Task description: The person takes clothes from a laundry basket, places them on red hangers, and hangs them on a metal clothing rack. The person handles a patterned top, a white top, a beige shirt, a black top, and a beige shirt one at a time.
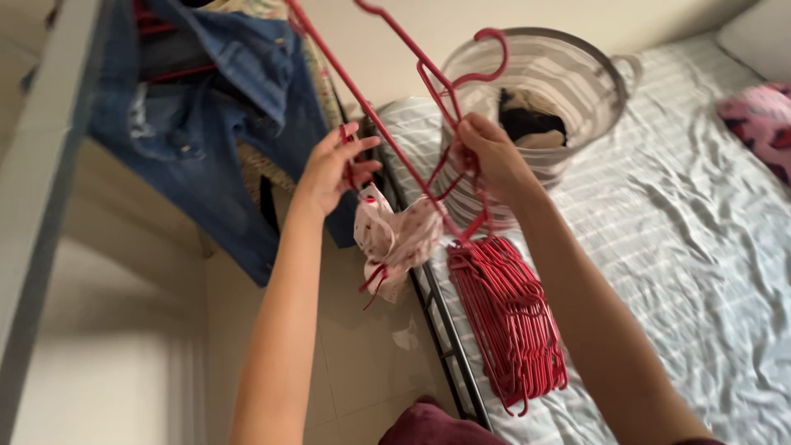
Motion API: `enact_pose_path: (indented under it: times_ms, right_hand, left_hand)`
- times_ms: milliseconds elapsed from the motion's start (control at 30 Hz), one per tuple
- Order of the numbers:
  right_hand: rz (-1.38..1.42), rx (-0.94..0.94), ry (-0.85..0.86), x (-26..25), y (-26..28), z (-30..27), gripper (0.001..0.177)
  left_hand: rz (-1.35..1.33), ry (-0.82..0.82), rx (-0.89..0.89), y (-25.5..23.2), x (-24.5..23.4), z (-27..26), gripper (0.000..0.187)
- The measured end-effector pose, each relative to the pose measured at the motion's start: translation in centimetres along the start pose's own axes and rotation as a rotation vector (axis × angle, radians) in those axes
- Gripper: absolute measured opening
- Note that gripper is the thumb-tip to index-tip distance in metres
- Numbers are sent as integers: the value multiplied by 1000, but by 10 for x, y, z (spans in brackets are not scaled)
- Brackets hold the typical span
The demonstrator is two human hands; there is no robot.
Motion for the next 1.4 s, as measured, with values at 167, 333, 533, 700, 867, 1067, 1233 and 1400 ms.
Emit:
enact_pose_path:
  times_ms: [167, 333, 533, 700, 867, 1067, 1233, 1400]
  right_hand:
    - [-512, -117, -6, 34, 22, 11, 23]
    - [-797, -183, 21, 65, 42, 12, 24]
    - [-932, -289, 121, 75, 71, 0, 22]
    - [-1013, -259, 96, 69, 95, -3, 21]
    - [-1015, -358, 89, 65, 114, -16, 20]
    - [-1142, -311, 175, 73, 103, -20, 24]
    - [-1068, -287, 175, 90, 99, -24, 24]
    - [-1030, -427, 106, 96, 119, -32, 22]
  left_hand:
    - [156, -171, 22, -3, -81, -9, 32]
    - [160, -270, 33, -7, -143, -33, 26]
    - [-2, -284, 43, -25, -167, -75, 30]
    - [-21, -322, 155, -56, -164, -93, 32]
    - [61, -321, 184, -82, -159, -108, 47]
    - [245, -236, 234, -121, -124, -128, 62]
    - [1471, -297, 384, -142, -51, -124, 70]
    - [1639, -390, 604, -164, -20, -139, 45]
Point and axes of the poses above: each hand's wrist, its own z-axis towards the middle knuckle, its own x-axis out of the palm, y = z × x, the point moved 10 cm from there along z, towards the middle knuckle, and after that the axes turned 1 degree about x, right-handed, at the moved point
